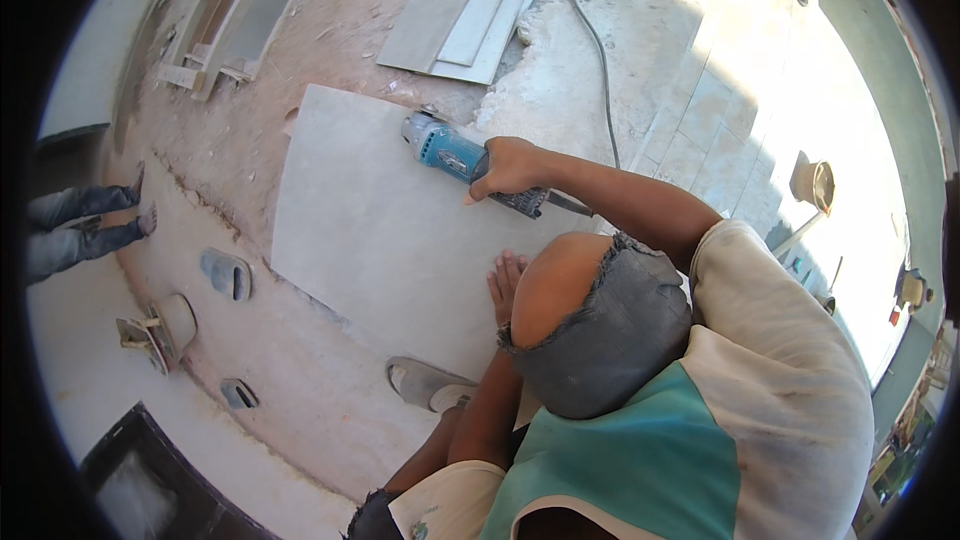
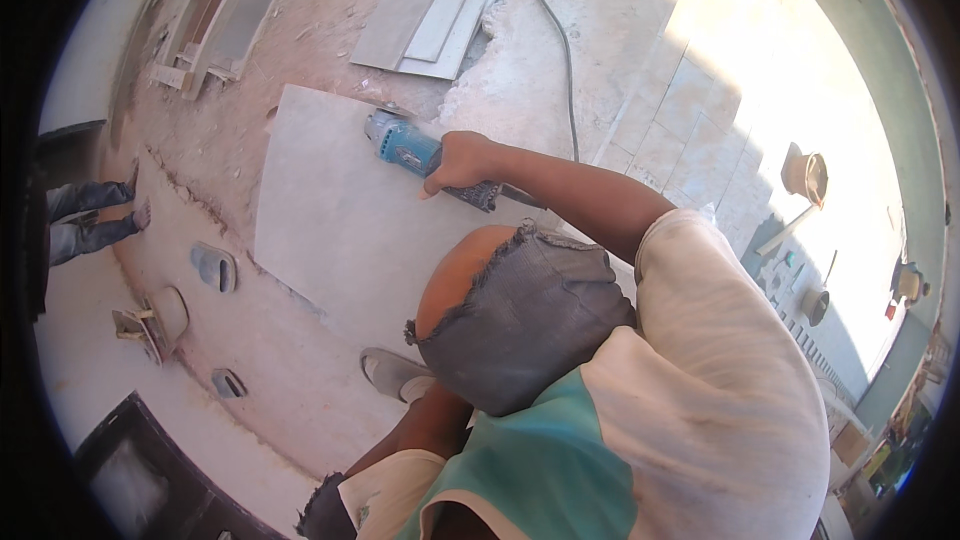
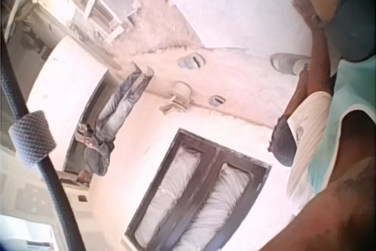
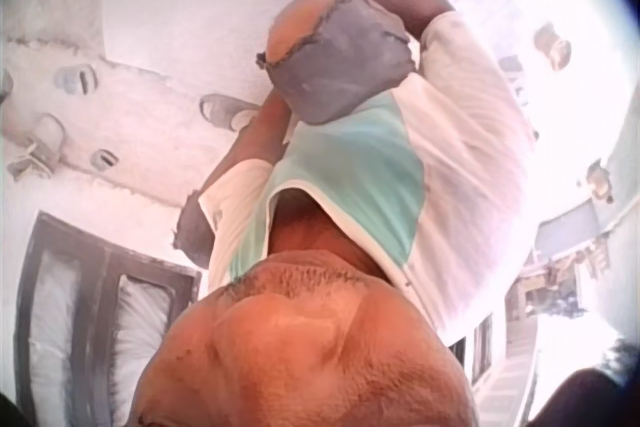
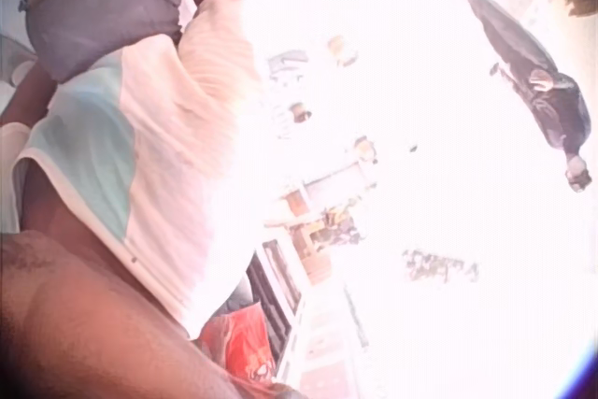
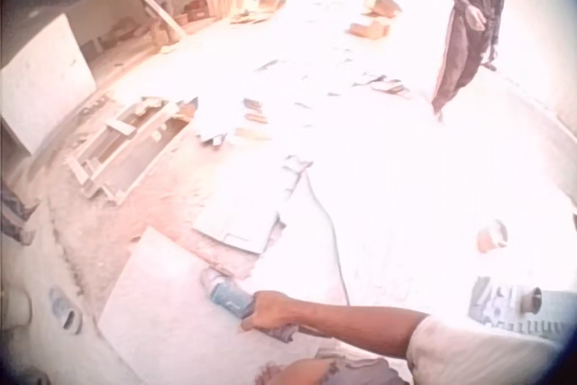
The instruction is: The person uses an angle grinder to cut the edge of a large tile on the floor, holding the grinder with both hands and guiding it along the edge while holding the tile steady.
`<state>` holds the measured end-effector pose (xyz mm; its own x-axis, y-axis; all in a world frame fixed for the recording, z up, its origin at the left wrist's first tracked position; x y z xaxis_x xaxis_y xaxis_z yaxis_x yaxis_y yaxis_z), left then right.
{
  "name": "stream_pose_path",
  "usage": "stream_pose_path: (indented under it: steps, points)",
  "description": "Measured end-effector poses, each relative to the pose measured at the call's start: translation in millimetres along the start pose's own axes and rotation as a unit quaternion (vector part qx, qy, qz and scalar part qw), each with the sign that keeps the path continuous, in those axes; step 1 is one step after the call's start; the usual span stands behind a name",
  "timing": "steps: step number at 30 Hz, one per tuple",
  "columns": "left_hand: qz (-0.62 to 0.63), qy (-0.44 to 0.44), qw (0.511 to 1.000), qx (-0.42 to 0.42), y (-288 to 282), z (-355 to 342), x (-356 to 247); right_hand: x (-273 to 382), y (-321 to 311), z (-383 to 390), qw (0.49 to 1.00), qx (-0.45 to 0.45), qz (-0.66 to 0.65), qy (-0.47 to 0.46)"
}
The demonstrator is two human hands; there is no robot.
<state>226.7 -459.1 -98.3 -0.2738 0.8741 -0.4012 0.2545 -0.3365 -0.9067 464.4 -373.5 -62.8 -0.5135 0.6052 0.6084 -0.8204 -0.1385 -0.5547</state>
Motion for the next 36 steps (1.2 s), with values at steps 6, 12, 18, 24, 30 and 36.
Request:
stream_pose_path:
  steps: [6,12,18,24,30,36]
  points:
    - [0.006,-0.025,0.999,0.022,2.0,3.3,2.7,1.4,4.4,-9.0,1.0,-0.002,0.005,0.008]
    - [-0.002,-0.021,1.0,0.017,8.0,5.0,5.7,7.3,2.8,-9.0,1.0,0.027,0.007,0.0]
    - [0.0,-0.026,0.999,0.031,14.4,8.5,7.2,1.9,2.4,-10.0,1.0,0.016,0.018,0.006]
    - [0.013,-0.024,0.999,0.018,18.5,11.2,9.6,-0.6,0.2,3.5,0.999,0.039,0.009,0.013]
    - [0.003,-0.019,1.0,0.016,20.9,11.7,10.9,-2.8,-3.8,19.0,0.998,0.061,0.019,0.028]
    - [0.006,-0.023,1.0,0.014,16.9,10.9,9.3,-9.7,-1.1,28.2,0.997,0.065,0.022,0.028]
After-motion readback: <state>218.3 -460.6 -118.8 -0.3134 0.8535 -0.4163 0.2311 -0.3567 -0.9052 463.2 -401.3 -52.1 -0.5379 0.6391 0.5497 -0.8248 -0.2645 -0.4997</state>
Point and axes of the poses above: each hand's wrist, its own z-axis away from the middle knuckle, its own y-axis out of the palm, x = y × z, the point moved 5 cm from there along -z, towards the middle knuckle, and after that the axes turned 15 degrees about z, right-handed, at the moved point
